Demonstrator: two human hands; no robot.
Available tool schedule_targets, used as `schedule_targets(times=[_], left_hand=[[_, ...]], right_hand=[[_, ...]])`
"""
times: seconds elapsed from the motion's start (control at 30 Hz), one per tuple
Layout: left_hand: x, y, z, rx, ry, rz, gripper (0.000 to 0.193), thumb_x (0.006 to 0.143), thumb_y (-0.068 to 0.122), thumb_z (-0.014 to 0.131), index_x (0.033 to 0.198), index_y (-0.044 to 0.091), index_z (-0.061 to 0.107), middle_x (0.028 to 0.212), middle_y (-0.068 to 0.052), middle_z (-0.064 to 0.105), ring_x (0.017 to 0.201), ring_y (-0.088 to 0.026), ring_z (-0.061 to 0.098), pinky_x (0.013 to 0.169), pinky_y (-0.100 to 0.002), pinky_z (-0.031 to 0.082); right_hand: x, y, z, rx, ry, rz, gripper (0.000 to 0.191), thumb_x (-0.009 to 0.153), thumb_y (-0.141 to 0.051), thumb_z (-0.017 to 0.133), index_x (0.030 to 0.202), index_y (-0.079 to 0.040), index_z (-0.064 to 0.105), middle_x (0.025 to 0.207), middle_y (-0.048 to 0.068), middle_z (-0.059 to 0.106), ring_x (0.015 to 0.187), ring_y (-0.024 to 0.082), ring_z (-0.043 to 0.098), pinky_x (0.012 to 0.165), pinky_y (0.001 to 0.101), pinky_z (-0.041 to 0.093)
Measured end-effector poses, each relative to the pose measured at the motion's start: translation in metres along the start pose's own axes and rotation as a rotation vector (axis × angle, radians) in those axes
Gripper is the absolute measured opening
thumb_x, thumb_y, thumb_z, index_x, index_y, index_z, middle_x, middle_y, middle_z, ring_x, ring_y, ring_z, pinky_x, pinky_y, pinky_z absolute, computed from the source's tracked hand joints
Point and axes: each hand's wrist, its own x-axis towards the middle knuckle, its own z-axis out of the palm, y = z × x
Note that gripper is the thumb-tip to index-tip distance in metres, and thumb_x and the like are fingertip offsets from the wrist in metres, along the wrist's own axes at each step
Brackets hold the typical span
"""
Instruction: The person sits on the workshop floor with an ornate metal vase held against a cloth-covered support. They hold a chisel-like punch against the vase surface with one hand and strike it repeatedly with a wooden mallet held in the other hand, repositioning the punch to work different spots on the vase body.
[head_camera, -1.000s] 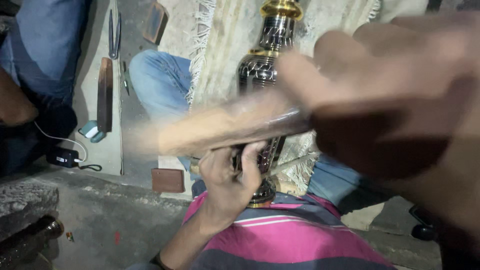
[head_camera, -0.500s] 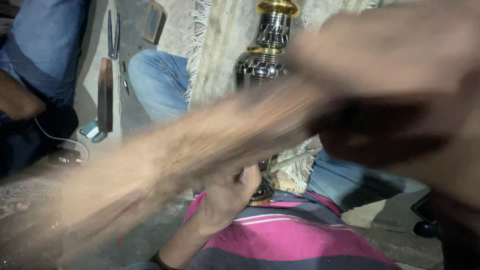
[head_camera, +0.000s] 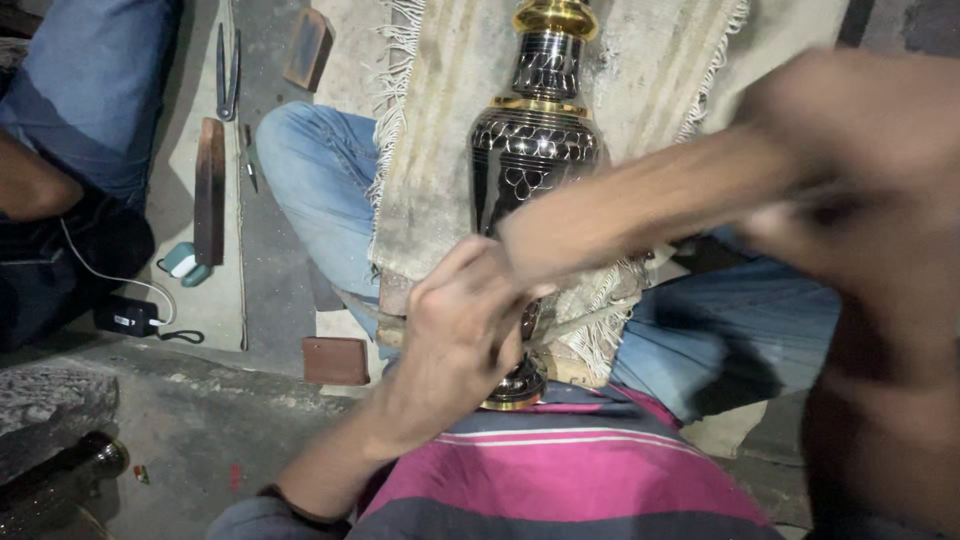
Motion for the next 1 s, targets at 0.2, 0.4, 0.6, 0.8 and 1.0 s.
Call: schedule_targets(times=[0.2, 0.4, 0.6, 0.8, 1.0], left_hand=[[0.023, 0.004, -0.018, -0.124, -0.194, -0.005, 0.048, 0.076, -0.006, 0.063, 0.124, 0.002, 0.062, 0.103, -0.012, 0.069, 0.093, -0.034, 0.06, 0.081, -0.044, 0.052], [0.042, 0.001, -0.021, -0.11, -0.441, -0.039, 0.037, 0.089, -0.003, 0.061, 0.125, 0.003, 0.066, 0.089, -0.007, 0.068, 0.079, -0.025, 0.055, 0.066, -0.039, 0.049], [0.056, -0.004, -0.017, -0.112, -0.495, 0.055, 0.034, 0.092, -0.001, 0.061, 0.122, 0.009, 0.073, 0.088, -0.006, 0.071, 0.083, -0.021, 0.061, 0.068, -0.034, 0.054], [0.021, -0.015, -0.023, -0.174, -0.085, -0.103, 0.038, 0.096, 0.006, 0.073, 0.131, -0.005, 0.061, 0.097, -0.015, 0.069, 0.079, -0.025, 0.067, 0.068, -0.037, 0.052], [0.001, -0.017, -0.004, -0.169, 0.044, -0.125, 0.032, 0.098, 0.008, 0.075, 0.126, -0.002, 0.063, 0.103, -0.015, 0.072, 0.088, -0.028, 0.071, 0.075, -0.037, 0.055]], right_hand=[[-0.05, 0.037, 0.049, 0.354, 0.342, 0.091, 0.019, 0.086, -0.003, 0.082, 0.098, -0.002, 0.068, 0.09, 0.008, 0.066, 0.082, 0.018, 0.067, 0.075, 0.0276, 0.051], [-0.105, 0.053, 0.084, 0.372, 0.606, 0.244, 0.03, 0.093, -0.011, 0.09, 0.103, -0.005, 0.063, 0.094, 0.005, 0.066, 0.084, 0.014, 0.067, 0.079, 0.0266, 0.055], [-0.155, 0.079, 0.116, 0.031, 0.51, 0.322, 0.025, 0.085, 0.002, 0.08, 0.107, 0.002, 0.068, 0.096, 0.01, 0.068, 0.088, 0.015, 0.068, 0.085, 0.026, 0.053], [-0.153, 0.081, 0.105, 0.315, 0.471, 0.536, 0.028, 0.084, 0.001, 0.089, 0.102, 0.0, 0.067, 0.096, 0.001, 0.068, 0.088, 0.01, 0.066, 0.084, 0.0251, 0.055], [-0.103, 0.052, 0.072, 0.297, 0.397, 0.462, 0.027, 0.09, -0.002, 0.091, 0.1, -0.001, 0.066, 0.089, 0.0, 0.066, 0.082, 0.009, 0.063, 0.08, 0.0255, 0.054]])
